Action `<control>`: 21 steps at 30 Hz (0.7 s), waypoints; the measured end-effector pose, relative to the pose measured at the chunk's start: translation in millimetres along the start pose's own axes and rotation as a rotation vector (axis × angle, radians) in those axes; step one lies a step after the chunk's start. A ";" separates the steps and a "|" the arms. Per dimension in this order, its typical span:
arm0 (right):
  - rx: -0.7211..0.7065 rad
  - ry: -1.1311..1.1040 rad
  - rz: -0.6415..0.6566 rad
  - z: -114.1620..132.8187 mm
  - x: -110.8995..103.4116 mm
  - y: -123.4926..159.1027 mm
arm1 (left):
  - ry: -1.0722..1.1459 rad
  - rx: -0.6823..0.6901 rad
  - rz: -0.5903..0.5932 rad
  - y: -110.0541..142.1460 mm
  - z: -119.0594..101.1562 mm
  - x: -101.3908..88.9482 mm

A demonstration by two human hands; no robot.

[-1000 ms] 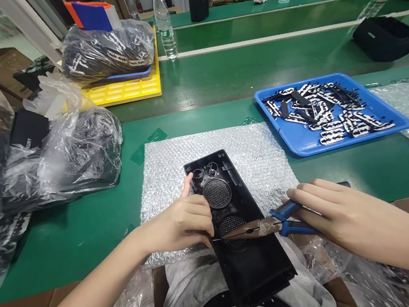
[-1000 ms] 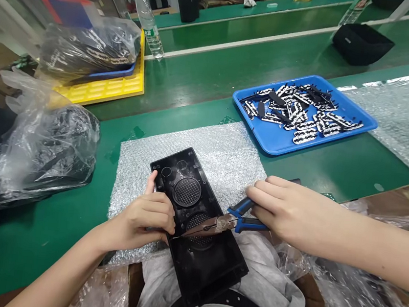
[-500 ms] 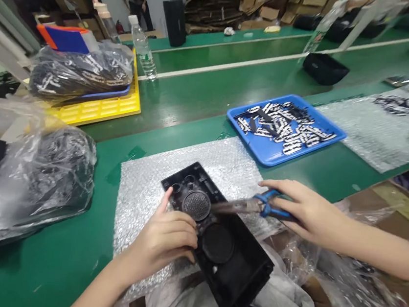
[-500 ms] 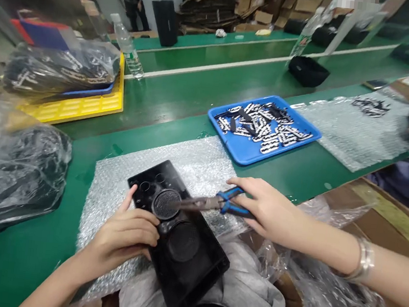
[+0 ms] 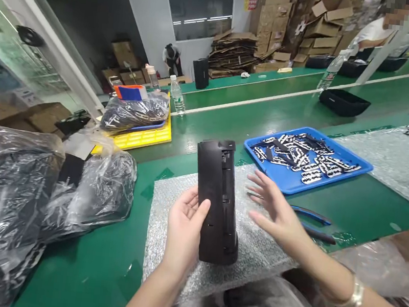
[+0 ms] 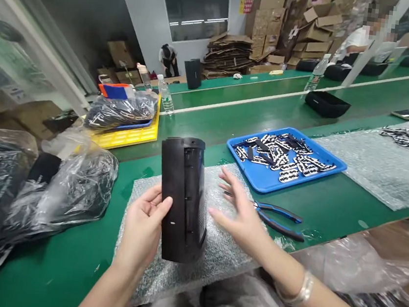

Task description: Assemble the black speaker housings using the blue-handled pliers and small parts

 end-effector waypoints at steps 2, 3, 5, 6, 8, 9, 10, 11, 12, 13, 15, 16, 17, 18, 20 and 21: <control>0.085 -0.177 0.063 11.0 31.9 -3.5 | 0.013 0.020 0.047 5.6 4.3 0.7; 0.097 -0.217 0.092 14.8 44.2 -4.7 | 0.020 0.027 0.074 8.1 5.5 0.0; 0.086 -0.261 0.141 18.8 60.9 -5.5 | 0.030 0.034 0.117 11.7 7.0 -3.7; 0.080 -0.285 0.157 19.0 65.8 -5.0 | 0.033 0.034 0.132 12.7 7.7 -6.3; 0.070 -0.322 0.168 17.2 69.9 -3.6 | 0.036 0.037 0.152 13.3 9.7 -11.1; 0.064 -0.329 0.164 15.7 70.2 -2.8 | 0.037 0.043 0.156 13.1 11.0 -12.8; 0.058 -0.329 0.159 14.0 70.0 -1.9 | 0.040 0.054 0.156 12.8 12.4 -14.1; 0.054 -0.327 0.155 11.9 69.6 -0.6 | 0.045 0.070 0.152 12.5 13.9 -14.8; 0.056 -0.319 0.156 9.2 69.3 1.4 | 0.049 0.087 0.143 12.2 15.7 -15.2; 0.066 -0.304 0.162 5.9 69.2 4.7 | 0.052 0.099 0.125 12.0 17.9 -15.5; 0.120 -0.308 0.181 -1.6 69.5 14.9 | 0.049 0.103 0.072 11.9 23.2 -16.9; 0.170 -0.342 0.187 -5.4 69.9 21.1 | 0.034 0.096 0.038 12.0 26.0 -18.4; 0.233 -0.397 0.181 -8.7 70.3 26.8 | 0.002 0.085 0.003 12.4 28.8 -20.6; 0.309 -0.470 0.163 -11.2 70.7 30.7 | -0.041 0.075 -0.033 13.1 31.1 -23.7; 0.508 -0.651 0.079 -14.4 71.4 28.3 | -0.134 0.077 -0.100 15.3 33.2 -32.0; 0.605 -0.724 0.034 -14.1 71.4 20.1 | -0.176 0.086 -0.128 16.9 33.3 -36.7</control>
Point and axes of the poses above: each hand's wrist, its own y-axis away from the middle knuckle, its own x-axis out of the palm, z = x × y, the point moved 5 cm from there along -y, towards the middle knuckle, and after that the axes turned 7 degrees about -z, right-handed, at the moved point
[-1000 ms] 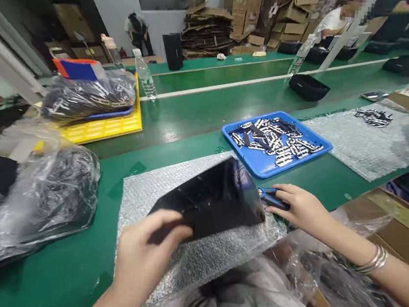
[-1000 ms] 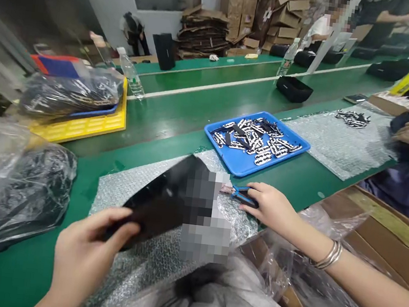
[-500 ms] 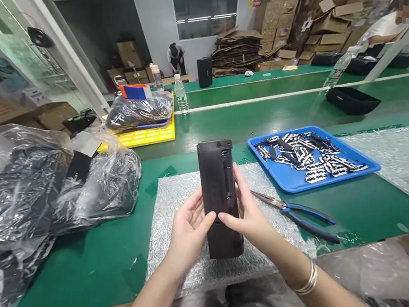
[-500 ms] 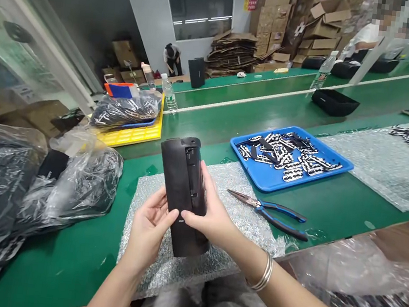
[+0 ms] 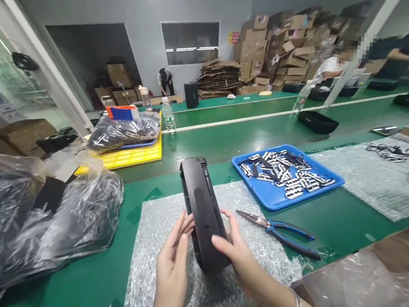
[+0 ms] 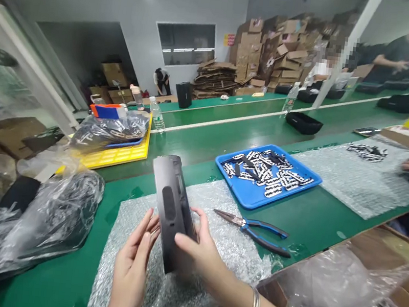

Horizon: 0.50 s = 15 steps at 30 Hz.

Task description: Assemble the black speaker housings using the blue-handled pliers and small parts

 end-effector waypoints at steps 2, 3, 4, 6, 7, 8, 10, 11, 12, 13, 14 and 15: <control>0.119 -0.112 -0.069 21.6 7.3 -24.9 | -0.069 0.023 -0.061 2.8 0.8 -10.9; 0.144 -0.125 -0.080 38.5 12.1 -42.6 | -0.103 0.038 -0.101 4.2 0.7 -16.9; 0.156 -0.117 -0.095 57.0 16.3 -63.0 | -0.147 0.060 -0.137 5.0 0.1 -22.8; 0.106 -0.115 -0.151 93.3 22.9 -107.2 | -0.276 0.169 -0.171 2.4 -5.1 -33.9; 0.082 -0.107 -0.191 105.6 25.8 -128.0 | -0.373 0.266 -0.173 -2.0 -10.3 -40.2; 0.069 -0.091 -0.225 111.7 29.3 -146.3 | -0.497 0.375 -0.180 -8.3 -16.4 -48.4; 0.071 -0.032 -0.284 105.4 36.2 -171.6 | -0.789 0.555 -0.291 -25.5 -29.7 -75.8; 0.074 0.006 -0.295 95.1 39.5 -177.9 | -0.924 0.584 -0.414 -34.9 -35.9 -95.9; 0.074 0.049 -0.292 82.0 42.5 -180.1 | -1.035 0.561 -0.553 -43.3 -41.0 -118.1; 0.071 0.095 -0.274 67.8 45.0 -179.0 | -1.125 0.502 -0.666 -50.4 -44.1 -139.2; 0.060 0.143 -0.244 54.2 47.6 -175.5 | -1.169 0.461 -0.719 -55.5 -45.6 -155.9; 0.041 0.195 -0.205 42.4 50.4 -170.3 | -1.205 0.435 -0.737 -58.5 -45.6 -167.8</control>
Point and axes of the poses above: each hand's wrist, its own y-axis away from the middle knuckle, its own x-axis out of the palm, z = x × y, the point moved 5 cm from there along -y, towards the middle knuckle, and after that the axes turned 7 degrees about -z, right-handed, at the moved point
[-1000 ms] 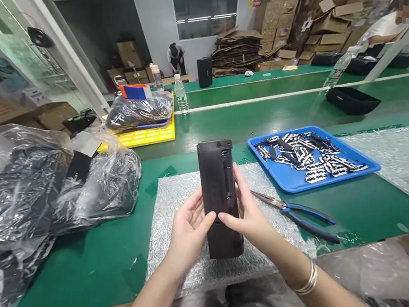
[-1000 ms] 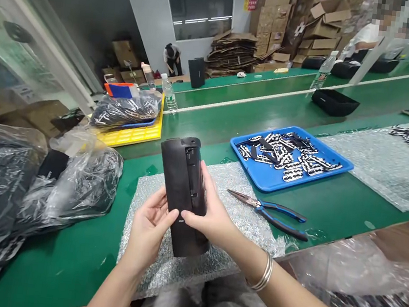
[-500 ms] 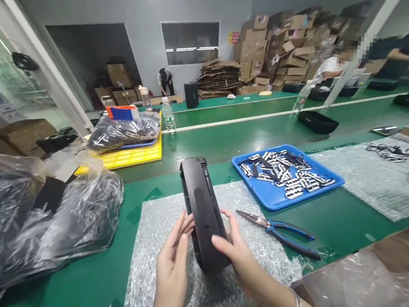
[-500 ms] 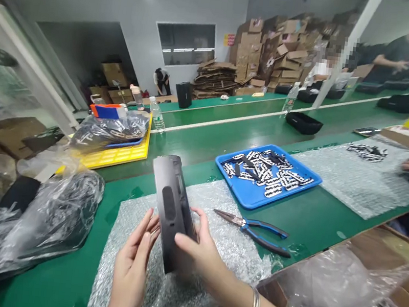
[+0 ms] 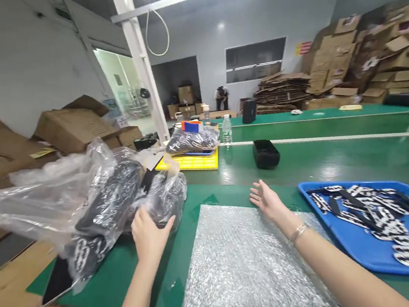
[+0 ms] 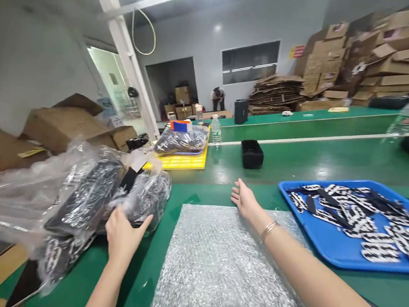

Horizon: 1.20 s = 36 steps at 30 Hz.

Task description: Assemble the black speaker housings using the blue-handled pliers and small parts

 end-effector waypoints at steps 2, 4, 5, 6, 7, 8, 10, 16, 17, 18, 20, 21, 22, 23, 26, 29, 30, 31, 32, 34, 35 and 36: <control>-0.092 0.108 0.077 -13.3 8.3 13.9 | -0.031 0.040 0.033 -0.3 9.3 1.5; -0.251 0.213 0.156 -11.4 20.6 31.4 | -0.026 0.136 0.076 9.0 5.2 3.5; -0.356 0.261 0.200 -5.8 29.4 42.2 | -0.011 0.195 0.100 15.2 0.1 4.3; -0.472 0.305 0.251 1.3 40.5 54.9 | 0.010 0.254 0.125 21.6 -5.9 4.8; -0.591 0.349 0.318 8.3 54.2 69.8 | 0.034 0.312 0.151 27.9 -12.3 4.9; -0.705 0.399 0.405 13.4 70.2 86.6 | 0.060 0.369 0.179 34.3 -18.9 4.5; -0.889 0.538 0.632 13.6 106.2 122.6 | 0.113 0.470 0.227 48.4 -31.9 1.5; -1.106 1.185 0.970 -33.4 171.3 178.1 | 0.160 0.503 0.150 100.8 -43.3 -35.4; -1.129 1.269 0.923 -37.6 171.5 178.0 | 0.127 0.413 0.111 106.5 -35.4 -44.7; -1.153 1.336 0.864 -40.0 169.5 177.4 | 0.087 0.318 0.082 111.4 -25.7 -53.8; -1.196 1.425 0.757 -42.1 161.8 178.3 | -0.007 0.178 0.081 119.4 -6.6 -69.0; -1.209 1.462 0.728 -43.5 157.5 180.2 | -0.063 0.150 0.120 122.7 0.3 -73.7; -1.212 1.500 0.717 -45.9 153.6 183.1 | -0.125 0.140 0.183 125.8 5.2 -76.2; -1.208 1.541 0.720 -49.0 150.5 186.7 | -0.186 0.138 0.268 128.9 7.9 -76.3; -1.246 1.617 0.791 -58.5 147.0 200.7 | -0.338 0.114 0.547 139.2 5.9 -69.4; -1.374 1.565 1.054 -67.8 152.1 215.5 | -0.393 0.093 0.676 146.5 -5.0 -62.2; -1.399 1.535 1.162 -71.1 154.6 217.9 | -0.392 0.089 0.685 148.2 -7.9 -60.7; -1.406 1.509 1.260 -74.4 157.4 218.5 | -0.381 0.091 0.691 149.9 -9.8 -59.4; -1.397 1.489 1.338 -77.6 160.6 217.3 | -0.365 0.098 0.697 151.7 -10.8 -58.3; -1.351 1.462 1.447 -83.3 167.8 211.4 | -0.335 0.119 0.710 155.2 -10.4 -57.0; -1.319 1.445 1.492 -84.9 171.1 208.2 | -0.326 0.130 0.714 156.5 -9.4 -56.7; -1.287 1.415 1.532 -84.5 174.0 205.5 | -0.325 0.139 0.716 157.1 -8.2 -56.4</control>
Point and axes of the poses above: each hand's wrist, its own y-axis away from the middle knuckle, its own x-axis out of the palm, z = x × y, the point moved 5 cm from there along -y, towards the middle knuckle, and after that the axes turned 7 degrees about -z, right-handed, at the moved point
